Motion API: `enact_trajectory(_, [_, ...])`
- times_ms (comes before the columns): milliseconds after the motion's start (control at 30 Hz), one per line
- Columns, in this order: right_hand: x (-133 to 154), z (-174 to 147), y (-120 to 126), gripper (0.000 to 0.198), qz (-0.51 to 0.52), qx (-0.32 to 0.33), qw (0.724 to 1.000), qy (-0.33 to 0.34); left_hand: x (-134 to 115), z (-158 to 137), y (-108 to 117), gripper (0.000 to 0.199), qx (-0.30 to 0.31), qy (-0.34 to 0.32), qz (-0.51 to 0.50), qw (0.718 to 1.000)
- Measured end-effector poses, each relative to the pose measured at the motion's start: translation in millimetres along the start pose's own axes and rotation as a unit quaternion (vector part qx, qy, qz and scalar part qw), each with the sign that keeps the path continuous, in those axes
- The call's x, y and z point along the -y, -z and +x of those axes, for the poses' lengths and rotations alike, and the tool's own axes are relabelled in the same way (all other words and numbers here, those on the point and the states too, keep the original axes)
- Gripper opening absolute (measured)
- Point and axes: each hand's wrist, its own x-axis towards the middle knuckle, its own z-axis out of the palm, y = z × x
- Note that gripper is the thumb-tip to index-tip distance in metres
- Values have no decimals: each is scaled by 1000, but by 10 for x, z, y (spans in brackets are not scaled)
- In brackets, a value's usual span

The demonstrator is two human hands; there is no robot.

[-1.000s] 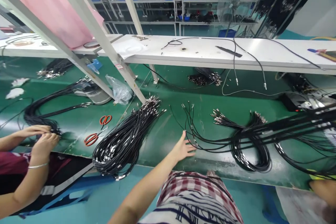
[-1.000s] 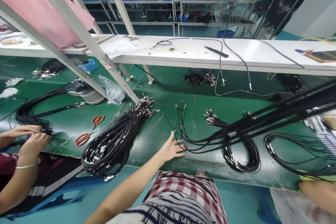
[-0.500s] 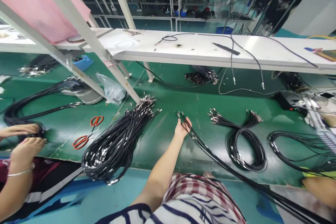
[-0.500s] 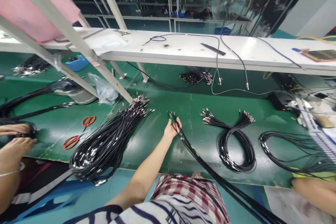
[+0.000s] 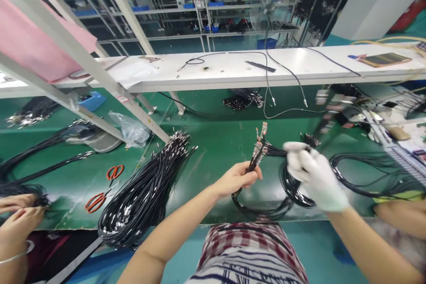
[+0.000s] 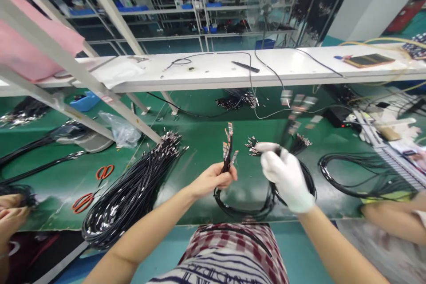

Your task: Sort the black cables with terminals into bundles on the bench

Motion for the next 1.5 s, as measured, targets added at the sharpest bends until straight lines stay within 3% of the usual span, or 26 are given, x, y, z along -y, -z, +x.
enact_trajectory(100, [-151, 85, -154, 61, 78, 64, 995, 8, 198, -111, 17, 42, -5, 13, 20, 1000])
enact_trajectory(167, [-180, 177, -284, 61, 99, 84, 991, 21, 317, -165, 62, 42, -2, 12, 34, 999])
enact_trajectory(367, [-91, 286, -475, 35, -51, 57, 997, -4, 462, -261, 80, 48, -51, -25, 79, 995])
enact_trajectory(600, [-160, 262, -448, 38, -86, 77, 993, -33, 461, -252, 116, 56, -119, -110, 121, 979])
enact_trajectory(733, [-150, 273, -453, 41, -90, 90, 992, -15, 366, -176, 94, 50, -158, -76, 169, 970])
enact_trajectory(833, [-123, 304, -481, 47, -85, 107, 991, -11, 289, -108, 61, 40, -135, -27, 214, 967])
enact_trajectory(900, [-118, 336, -496, 40, -89, 116, 989, -27, 261, -69, 45, 36, -116, -11, 236, 965])
enact_trajectory(967, [-128, 373, -494, 31, -100, 112, 988, -31, 255, -44, 42, 33, -124, -20, 223, 967])
enact_trajectory(1100, [-160, 436, -434, 27, -106, 96, 990, -18, 266, -41, 78, 55, -161, -76, 169, 969])
enact_trajectory(1267, [-172, 456, -366, 28, -83, 192, 977, -27, 267, -21, 175, 45, -147, -68, 165, 973])
enact_trajectory(1400, [-199, 423, -417, 33, -169, 269, 947, -49, 283, 37, 216, 42, -123, -40, 178, 976])
enact_trajectory(1500, [-234, 424, -481, 15, -212, 230, 950, -21, 299, 48, 197, 39, -141, -64, 202, 967])
